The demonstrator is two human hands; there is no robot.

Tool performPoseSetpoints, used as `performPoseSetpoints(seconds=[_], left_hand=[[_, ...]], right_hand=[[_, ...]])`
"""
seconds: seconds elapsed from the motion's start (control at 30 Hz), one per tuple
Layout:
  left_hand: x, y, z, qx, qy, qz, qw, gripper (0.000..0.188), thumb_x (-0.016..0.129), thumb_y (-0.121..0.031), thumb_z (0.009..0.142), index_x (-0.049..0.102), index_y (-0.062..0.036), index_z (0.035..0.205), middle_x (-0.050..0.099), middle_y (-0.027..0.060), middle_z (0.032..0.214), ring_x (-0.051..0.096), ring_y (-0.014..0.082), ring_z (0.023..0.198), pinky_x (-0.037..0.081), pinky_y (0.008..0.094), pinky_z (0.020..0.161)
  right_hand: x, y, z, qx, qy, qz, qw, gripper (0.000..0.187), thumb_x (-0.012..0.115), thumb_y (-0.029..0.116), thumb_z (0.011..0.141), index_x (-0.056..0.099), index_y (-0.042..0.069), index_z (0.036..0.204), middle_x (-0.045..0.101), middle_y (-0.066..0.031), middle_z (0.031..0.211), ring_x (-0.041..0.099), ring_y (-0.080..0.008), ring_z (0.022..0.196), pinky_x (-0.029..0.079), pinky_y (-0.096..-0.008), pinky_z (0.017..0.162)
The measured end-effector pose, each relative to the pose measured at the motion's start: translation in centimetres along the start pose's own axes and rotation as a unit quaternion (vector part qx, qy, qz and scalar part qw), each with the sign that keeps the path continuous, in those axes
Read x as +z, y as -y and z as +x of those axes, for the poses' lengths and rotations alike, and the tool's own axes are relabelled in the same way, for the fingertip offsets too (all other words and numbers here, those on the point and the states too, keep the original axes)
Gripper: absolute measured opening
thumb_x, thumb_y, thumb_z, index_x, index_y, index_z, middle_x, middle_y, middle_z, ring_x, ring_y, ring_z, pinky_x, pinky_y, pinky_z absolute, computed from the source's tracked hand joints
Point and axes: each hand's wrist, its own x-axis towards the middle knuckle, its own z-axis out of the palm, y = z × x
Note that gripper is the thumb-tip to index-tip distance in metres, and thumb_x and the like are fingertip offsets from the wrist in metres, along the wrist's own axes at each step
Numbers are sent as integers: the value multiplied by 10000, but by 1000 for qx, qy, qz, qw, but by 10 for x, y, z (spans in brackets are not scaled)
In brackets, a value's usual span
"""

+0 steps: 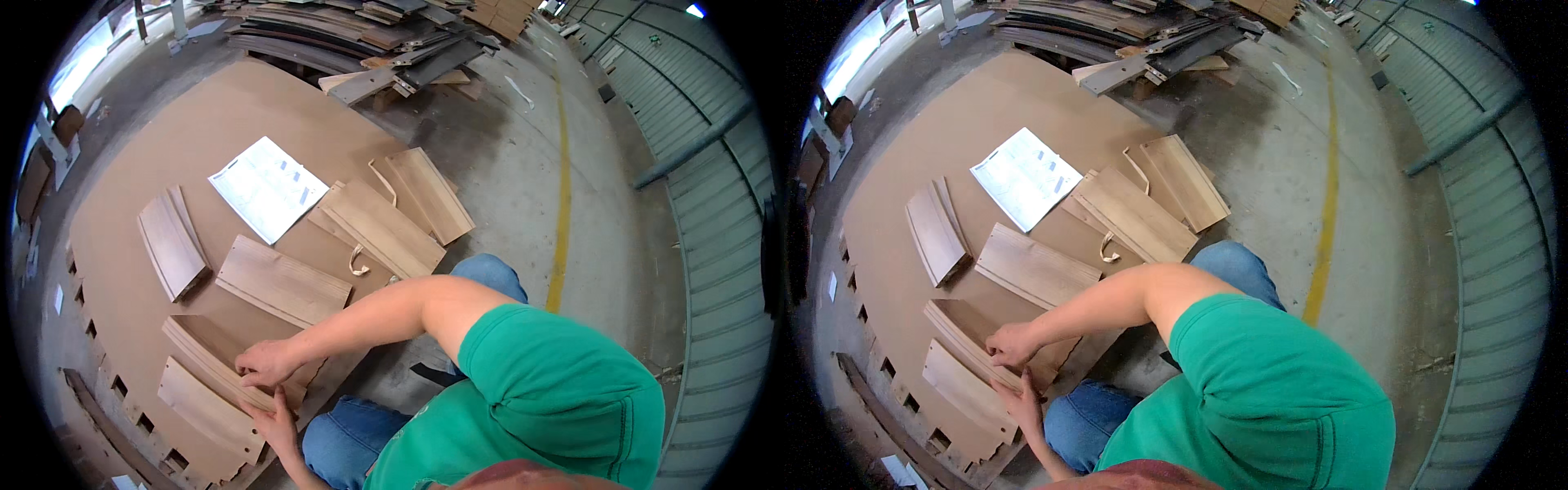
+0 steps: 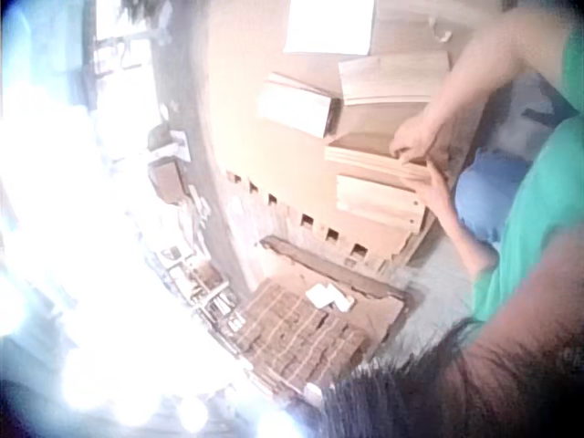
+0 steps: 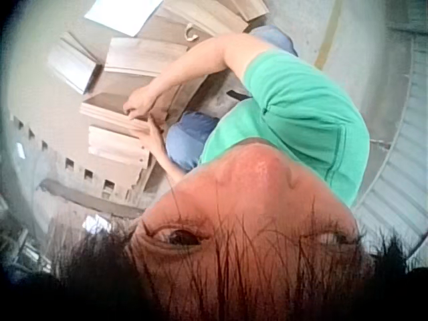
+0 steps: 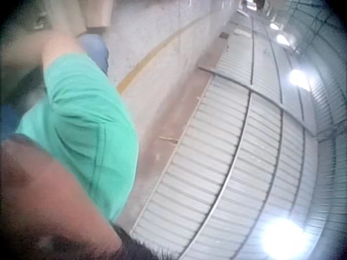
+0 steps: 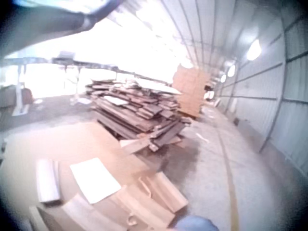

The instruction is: The person sits on the floor and sorts wooden planks by picking them up, inspecting them, and arranging them into separate stacks. They also remove a rubber band from one stack and place the planks on a large cardboard sheet.

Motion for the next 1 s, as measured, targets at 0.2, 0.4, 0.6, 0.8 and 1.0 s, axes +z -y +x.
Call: performPoseSetpoints(seconds=[0.2,0.4,0.6,0.8,1.0], left_hand=[[-8,62,31,136,-63,30,988,590,675,-235,790,383,35,1226,564,171,992,565,187,890,461,293,756],[-33,76,19,-73,-28,-296,952,582,687,-94,722,399,48,1207,534,135,1065,536,189,913,474,296,756],[-24,109,20,-94,35,-475,874,476,616,-54,692,448,-16,1136,577,97,985,569,201,894,466,315,792],[9,114,17,-127,64,-555,820,451,590,-32,675,463,-11,1108,565,114,1020,565,208,920,473,318,806],[12,125,19,-148,4,-507,849,463,599,-18,661,464,-11,1104,564,101,1032,563,208,929,471,321,811]], right_hand=[[36,-20,24,-15,12,42,999,387,558,355,837,565,23,1035,597,-195,1026,567,-364,942,457,-425,808],[74,-34,13,89,8,-75,993,553,536,418,815,503,27,1206,515,-212,1198,471,-354,1134,377,-419,964],[54,-50,-1,285,16,320,903,594,455,463,911,473,-51,1210,570,-135,1131,545,-195,1009,427,-314,876],[48,-67,-16,228,-12,127,965,703,403,562,885,488,-69,1184,553,-239,1148,532,-337,1074,404,-383,908],[-16,-63,-11,197,-58,-133,970,636,522,518,837,510,-21,1175,555,-249,1109,534,-369,1019,413,-404,900]])
